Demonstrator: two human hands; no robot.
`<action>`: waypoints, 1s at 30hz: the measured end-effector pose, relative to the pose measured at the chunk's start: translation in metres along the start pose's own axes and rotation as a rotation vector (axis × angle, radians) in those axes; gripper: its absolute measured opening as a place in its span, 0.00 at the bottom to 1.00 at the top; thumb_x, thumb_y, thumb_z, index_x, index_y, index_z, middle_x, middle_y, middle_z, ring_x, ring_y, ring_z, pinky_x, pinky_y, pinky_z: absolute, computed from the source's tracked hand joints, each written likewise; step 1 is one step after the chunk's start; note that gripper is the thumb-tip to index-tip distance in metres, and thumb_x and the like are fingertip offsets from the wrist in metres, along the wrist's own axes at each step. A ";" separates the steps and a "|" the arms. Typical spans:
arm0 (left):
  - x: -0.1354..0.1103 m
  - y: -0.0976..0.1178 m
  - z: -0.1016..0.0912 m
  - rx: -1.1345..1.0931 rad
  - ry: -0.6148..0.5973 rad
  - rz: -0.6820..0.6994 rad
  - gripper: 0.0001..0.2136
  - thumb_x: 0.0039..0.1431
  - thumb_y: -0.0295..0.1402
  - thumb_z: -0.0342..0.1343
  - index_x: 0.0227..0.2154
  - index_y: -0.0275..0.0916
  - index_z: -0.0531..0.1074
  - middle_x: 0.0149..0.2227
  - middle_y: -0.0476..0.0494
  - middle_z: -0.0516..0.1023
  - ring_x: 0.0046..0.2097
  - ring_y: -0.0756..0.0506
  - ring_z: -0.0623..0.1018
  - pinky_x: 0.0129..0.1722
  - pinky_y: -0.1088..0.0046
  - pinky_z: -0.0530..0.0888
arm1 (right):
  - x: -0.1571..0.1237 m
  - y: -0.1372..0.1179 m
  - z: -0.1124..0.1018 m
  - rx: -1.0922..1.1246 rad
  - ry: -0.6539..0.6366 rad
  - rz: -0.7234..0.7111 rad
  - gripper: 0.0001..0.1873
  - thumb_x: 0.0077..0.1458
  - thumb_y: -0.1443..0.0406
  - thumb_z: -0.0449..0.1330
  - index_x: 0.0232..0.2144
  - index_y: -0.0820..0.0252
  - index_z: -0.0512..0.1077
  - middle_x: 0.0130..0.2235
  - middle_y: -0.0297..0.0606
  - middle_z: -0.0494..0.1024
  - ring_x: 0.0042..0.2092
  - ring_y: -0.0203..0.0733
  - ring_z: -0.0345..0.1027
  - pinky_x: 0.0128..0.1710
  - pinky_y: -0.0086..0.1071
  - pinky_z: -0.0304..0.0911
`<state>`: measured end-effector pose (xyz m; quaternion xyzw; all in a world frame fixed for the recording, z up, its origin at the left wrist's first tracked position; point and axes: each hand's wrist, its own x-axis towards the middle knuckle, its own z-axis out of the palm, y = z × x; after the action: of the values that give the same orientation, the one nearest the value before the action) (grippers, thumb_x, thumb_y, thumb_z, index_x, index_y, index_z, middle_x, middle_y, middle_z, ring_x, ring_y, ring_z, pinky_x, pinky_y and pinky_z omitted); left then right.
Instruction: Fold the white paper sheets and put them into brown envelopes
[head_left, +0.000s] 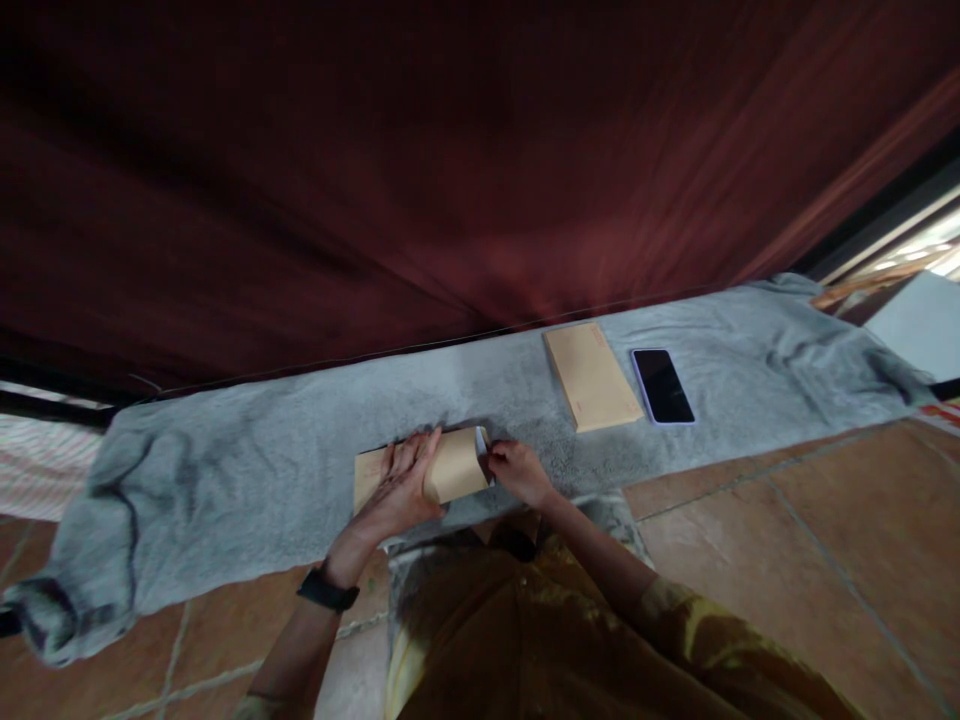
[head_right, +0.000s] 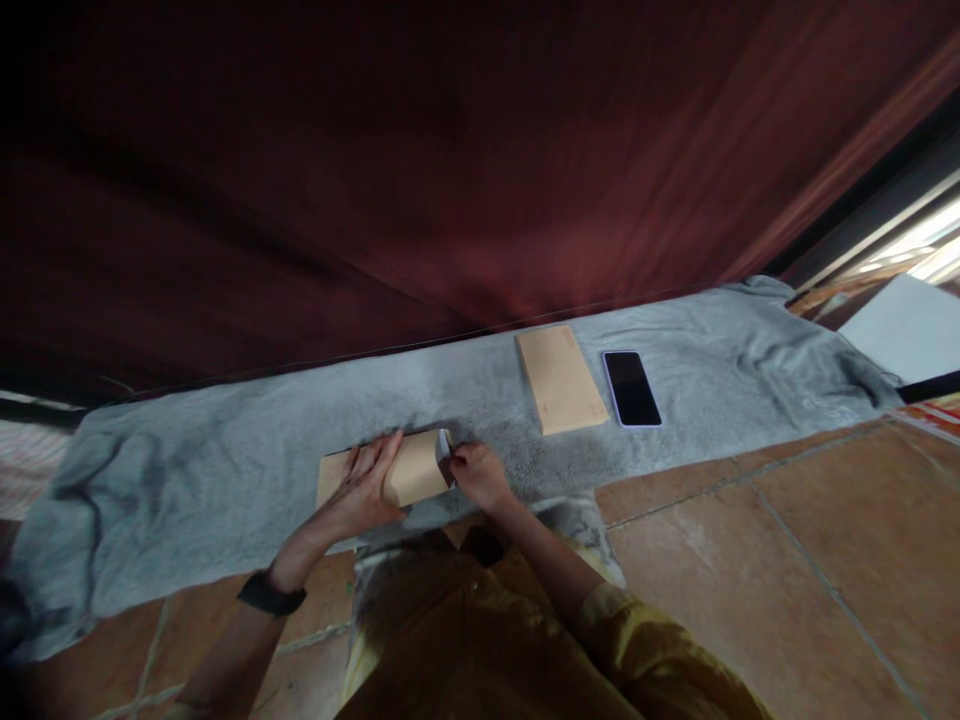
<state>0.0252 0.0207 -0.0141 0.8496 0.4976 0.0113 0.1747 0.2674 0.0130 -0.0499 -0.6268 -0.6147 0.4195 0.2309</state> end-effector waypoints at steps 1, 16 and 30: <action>0.000 0.000 0.000 0.001 -0.005 -0.004 0.59 0.42 0.36 0.68 0.72 0.43 0.34 0.69 0.29 0.55 0.70 0.27 0.54 0.68 0.40 0.49 | 0.000 -0.001 0.001 -0.023 0.002 0.010 0.12 0.55 0.69 0.57 0.23 0.57 0.77 0.28 0.36 0.79 0.31 0.37 0.68 0.30 0.27 0.53; 0.004 0.001 0.001 0.004 -0.001 -0.001 0.59 0.42 0.37 0.68 0.72 0.43 0.35 0.68 0.29 0.56 0.70 0.28 0.54 0.67 0.41 0.49 | -0.002 -0.015 -0.001 -0.262 -0.058 0.123 0.14 0.63 0.62 0.54 0.39 0.55 0.80 0.41 0.38 0.84 0.41 0.41 0.77 0.35 0.26 0.61; 0.006 -0.005 0.005 0.017 -0.010 0.008 0.60 0.41 0.40 0.70 0.72 0.41 0.37 0.69 0.28 0.54 0.71 0.27 0.54 0.67 0.41 0.49 | -0.006 -0.023 0.001 -0.352 -0.034 0.164 0.13 0.64 0.61 0.54 0.43 0.57 0.77 0.44 0.43 0.83 0.46 0.47 0.77 0.41 0.30 0.65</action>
<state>0.0252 0.0268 -0.0212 0.8530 0.4934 0.0039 0.1699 0.2539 0.0107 -0.0300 -0.6982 -0.6294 0.3334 0.0724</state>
